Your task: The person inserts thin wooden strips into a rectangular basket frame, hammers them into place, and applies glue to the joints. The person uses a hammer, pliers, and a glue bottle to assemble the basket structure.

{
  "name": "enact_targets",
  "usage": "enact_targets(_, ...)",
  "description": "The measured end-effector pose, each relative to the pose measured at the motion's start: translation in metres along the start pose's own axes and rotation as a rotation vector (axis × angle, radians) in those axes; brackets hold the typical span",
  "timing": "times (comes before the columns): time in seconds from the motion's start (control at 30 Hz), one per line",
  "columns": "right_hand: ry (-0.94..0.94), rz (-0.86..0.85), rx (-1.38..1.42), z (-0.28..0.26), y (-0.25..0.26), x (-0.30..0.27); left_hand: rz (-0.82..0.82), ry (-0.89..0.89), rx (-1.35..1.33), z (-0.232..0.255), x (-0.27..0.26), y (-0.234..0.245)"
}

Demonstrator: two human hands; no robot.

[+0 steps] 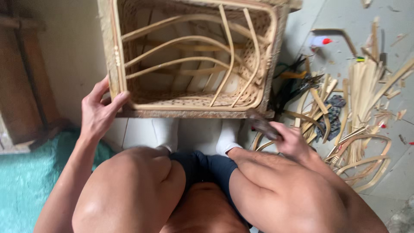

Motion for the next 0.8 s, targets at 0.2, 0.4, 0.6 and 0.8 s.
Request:
enact_targets(0.2, -0.206, -0.035, 0.078, 0.031, -0.001, 0.006, 0.110, -0.437, 0.619, 0.062, 0.025, 0.029)
enact_targets(0.4, -0.306, 0.116, 0.152, 0.011, 0.064, 0.085, -0.110, -0.880, 0.926, 0.129, 0.136, -0.052)
enact_targets(0.6, -0.195, 0.076, 0.108, -0.061, 0.085, 0.189, -0.479, -0.644, 1.073, 0.077, 0.259, -0.158)
enact_targets(0.8, -0.217, -0.047, 0.088, -0.076, 0.057, 0.252, -0.444, -0.632, 1.251, 0.021, 0.282, -0.164)
Point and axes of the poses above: each hand's wrist, its own x-axis towards the middle knuckle, its own y-axis out of the back of the hand, z = x × y, the point moved 10 cm from there along x, towards the middle knuckle, and after that the axes turned 15 degrees about -y, right-handed, at the moved point
